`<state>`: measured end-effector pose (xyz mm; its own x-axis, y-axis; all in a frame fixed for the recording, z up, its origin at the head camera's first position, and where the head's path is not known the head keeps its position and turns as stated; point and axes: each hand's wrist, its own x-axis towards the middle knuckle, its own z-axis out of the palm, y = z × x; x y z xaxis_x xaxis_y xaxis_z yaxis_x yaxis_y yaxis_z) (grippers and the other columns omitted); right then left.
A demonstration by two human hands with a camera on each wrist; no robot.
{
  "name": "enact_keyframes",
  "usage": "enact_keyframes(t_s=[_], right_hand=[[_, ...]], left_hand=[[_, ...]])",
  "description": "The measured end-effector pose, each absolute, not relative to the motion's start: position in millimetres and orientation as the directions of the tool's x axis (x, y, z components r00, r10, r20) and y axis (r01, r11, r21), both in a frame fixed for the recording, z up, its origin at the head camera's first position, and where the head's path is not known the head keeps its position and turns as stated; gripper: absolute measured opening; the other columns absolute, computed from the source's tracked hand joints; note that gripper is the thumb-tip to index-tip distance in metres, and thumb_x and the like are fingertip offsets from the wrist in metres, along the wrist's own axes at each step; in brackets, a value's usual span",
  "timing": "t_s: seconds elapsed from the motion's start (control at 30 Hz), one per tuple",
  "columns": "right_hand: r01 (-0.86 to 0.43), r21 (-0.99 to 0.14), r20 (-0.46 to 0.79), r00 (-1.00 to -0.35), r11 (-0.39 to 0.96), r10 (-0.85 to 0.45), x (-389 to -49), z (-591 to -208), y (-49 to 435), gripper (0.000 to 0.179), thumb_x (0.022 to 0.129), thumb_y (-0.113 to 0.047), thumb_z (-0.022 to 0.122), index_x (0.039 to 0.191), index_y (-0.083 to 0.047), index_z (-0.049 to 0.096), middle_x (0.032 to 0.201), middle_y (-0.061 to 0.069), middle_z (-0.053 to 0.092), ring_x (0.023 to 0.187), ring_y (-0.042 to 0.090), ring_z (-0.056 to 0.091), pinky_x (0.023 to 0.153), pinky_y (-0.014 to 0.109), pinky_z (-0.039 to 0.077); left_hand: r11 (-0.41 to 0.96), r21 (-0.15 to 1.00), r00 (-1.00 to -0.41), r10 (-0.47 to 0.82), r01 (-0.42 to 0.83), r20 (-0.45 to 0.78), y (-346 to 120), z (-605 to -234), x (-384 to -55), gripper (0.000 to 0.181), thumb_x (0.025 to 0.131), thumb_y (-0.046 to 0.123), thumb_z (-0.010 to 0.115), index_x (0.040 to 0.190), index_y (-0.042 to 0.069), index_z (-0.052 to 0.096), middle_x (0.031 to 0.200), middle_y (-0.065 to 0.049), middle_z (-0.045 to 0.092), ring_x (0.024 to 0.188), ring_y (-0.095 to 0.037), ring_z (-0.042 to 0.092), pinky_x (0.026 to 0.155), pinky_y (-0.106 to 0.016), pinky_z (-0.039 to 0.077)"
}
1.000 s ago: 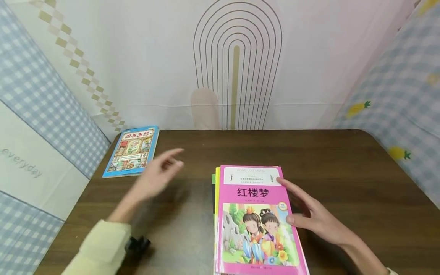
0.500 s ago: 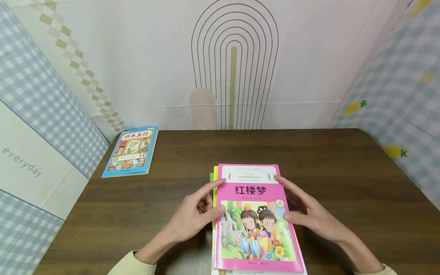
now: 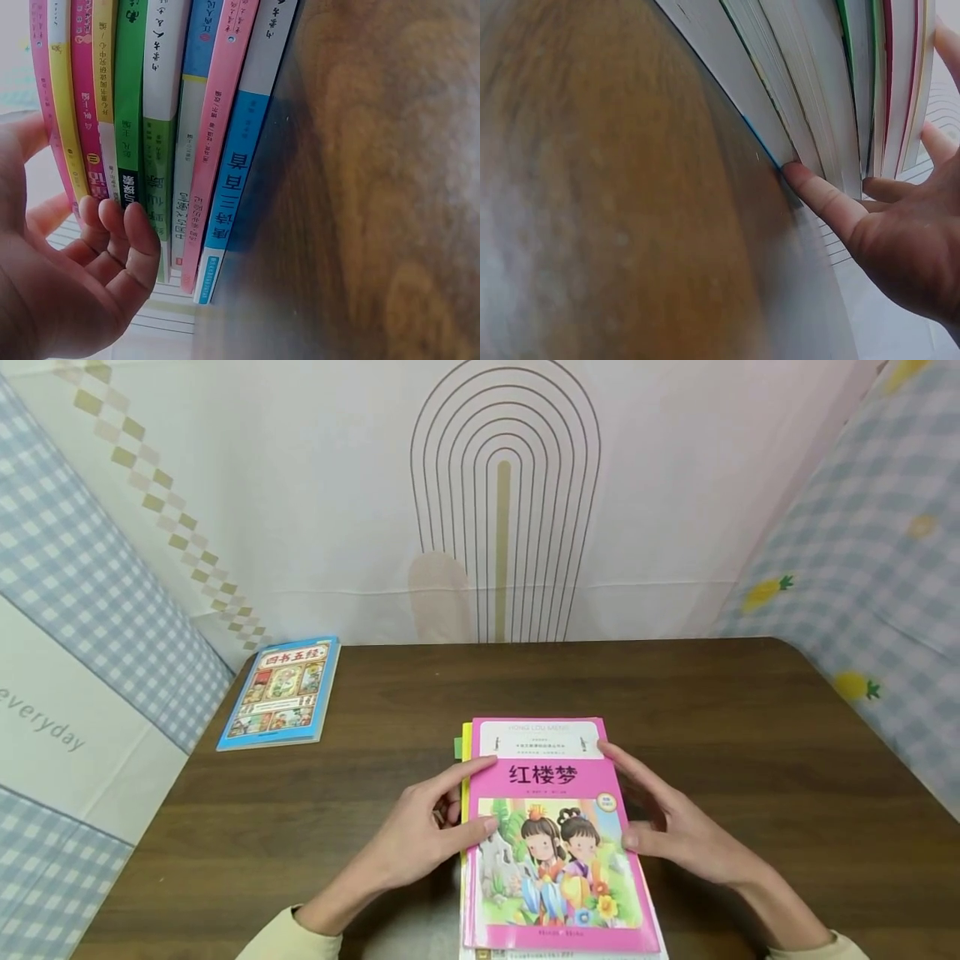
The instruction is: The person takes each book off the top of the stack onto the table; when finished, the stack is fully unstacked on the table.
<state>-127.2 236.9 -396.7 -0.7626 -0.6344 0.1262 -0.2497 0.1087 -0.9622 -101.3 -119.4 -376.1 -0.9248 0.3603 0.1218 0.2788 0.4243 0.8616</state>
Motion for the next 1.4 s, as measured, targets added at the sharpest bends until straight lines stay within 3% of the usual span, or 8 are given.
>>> enact_keyframes(t_s=[0.23, 0.47, 0.73, 0.93, 1.13, 1.23, 1.4], right_hand=[[-0.228, -0.973, 0.151, -0.724, 0.026, -0.674, -132, -403, 239, 0.097, 0.098, -0.008, 0.073, 0.172, -0.019, 0.012, 0.178, 0.007, 0.01, 0.148, 0.002, 0.036, 0.105, 0.038, 0.057], [-0.211, -0.978, 0.152, -0.716, 0.003, -0.681, -132, -403, 239, 0.101, 0.097, -0.015, 0.077, 0.172, -0.02, 0.01, 0.179, 0.006, 0.007, 0.149, 0.005, 0.035, 0.103, 0.041, 0.059], [-0.14, -0.99, 0.103, -0.708, -0.005, -0.699, -131, -400, 239, 0.102, 0.096, -0.009, 0.075, 0.172, -0.021, 0.008, 0.178, 0.012, 0.003, 0.149, 0.008, 0.04, 0.103, 0.043, 0.059], [-0.063, -0.998, 0.044, -0.701, 0.001, -0.712, -131, -399, 241, 0.098, 0.097, -0.005, 0.071, 0.172, -0.02, 0.01, 0.174, 0.024, -0.005, 0.134, 0.022, 0.059, 0.095, 0.049, 0.063], [-0.022, -1.0, 0.025, -0.695, -0.013, -0.718, -130, -398, 240, 0.098, 0.097, -0.007, 0.072, 0.172, -0.021, 0.011, 0.172, 0.024, -0.001, 0.13, 0.029, 0.063, 0.089, 0.052, 0.064], [-0.005, -1.0, 0.009, -0.696, -0.007, -0.718, -130, -398, 241, 0.098, 0.097, -0.006, 0.072, 0.172, -0.022, 0.011, 0.172, 0.025, -0.001, 0.128, 0.032, 0.063, 0.088, 0.054, 0.064], [0.011, -1.0, 0.014, -0.683, -0.03, -0.73, -130, -398, 241, 0.097, 0.098, -0.004, 0.07, 0.172, -0.021, 0.01, 0.171, 0.026, -0.003, 0.126, 0.035, 0.064, 0.087, 0.055, 0.063]], left_hand=[[0.434, 0.868, -0.929, 0.361, 0.243, 0.08, -122, -374, -101, 0.064, 0.094, 0.035, 0.08, 0.153, 0.035, 0.056, 0.075, 0.005, 0.052, 0.068, -0.006, 0.048, 0.058, -0.021, 0.04], [0.432, 0.863, -0.926, 0.364, 0.261, 0.098, -124, -374, -100, 0.064, 0.094, 0.035, 0.08, 0.153, 0.034, 0.056, 0.075, 0.006, 0.052, 0.066, -0.005, 0.047, 0.057, -0.022, 0.04], [0.432, 0.86, -0.927, 0.357, 0.272, 0.114, -136, -374, -98, 0.061, 0.095, 0.033, 0.079, 0.152, 0.035, 0.057, 0.081, 0.004, 0.053, 0.069, -0.006, 0.049, 0.058, -0.021, 0.042], [0.364, 0.898, -0.914, 0.395, 0.248, 0.092, -148, -374, -96, 0.062, 0.099, 0.027, 0.076, 0.156, 0.028, 0.052, 0.093, -0.001, 0.058, 0.072, -0.007, 0.054, 0.064, -0.022, 0.048], [0.2, 0.968, -0.879, 0.476, 0.15, 0.038, -157, -372, -95, 0.068, 0.102, 0.017, 0.071, 0.163, 0.015, 0.041, 0.112, -0.014, 0.068, 0.087, -0.015, 0.072, 0.077, -0.029, 0.063], [0.085, 0.993, -0.848, 0.53, 0.079, 0.022, -159, -372, -96, 0.071, 0.103, 0.011, 0.068, 0.166, 0.011, 0.035, 0.126, -0.023, 0.062, 0.092, -0.018, 0.077, 0.079, -0.035, 0.066], [-0.021, 0.999, -0.791, 0.612, -0.027, -0.008, -160, -372, -96, 0.079, 0.101, 0.004, 0.068, 0.169, 0.016, 0.027, 0.15, -0.029, 0.048, 0.091, -0.022, 0.079, 0.079, -0.039, 0.066]])
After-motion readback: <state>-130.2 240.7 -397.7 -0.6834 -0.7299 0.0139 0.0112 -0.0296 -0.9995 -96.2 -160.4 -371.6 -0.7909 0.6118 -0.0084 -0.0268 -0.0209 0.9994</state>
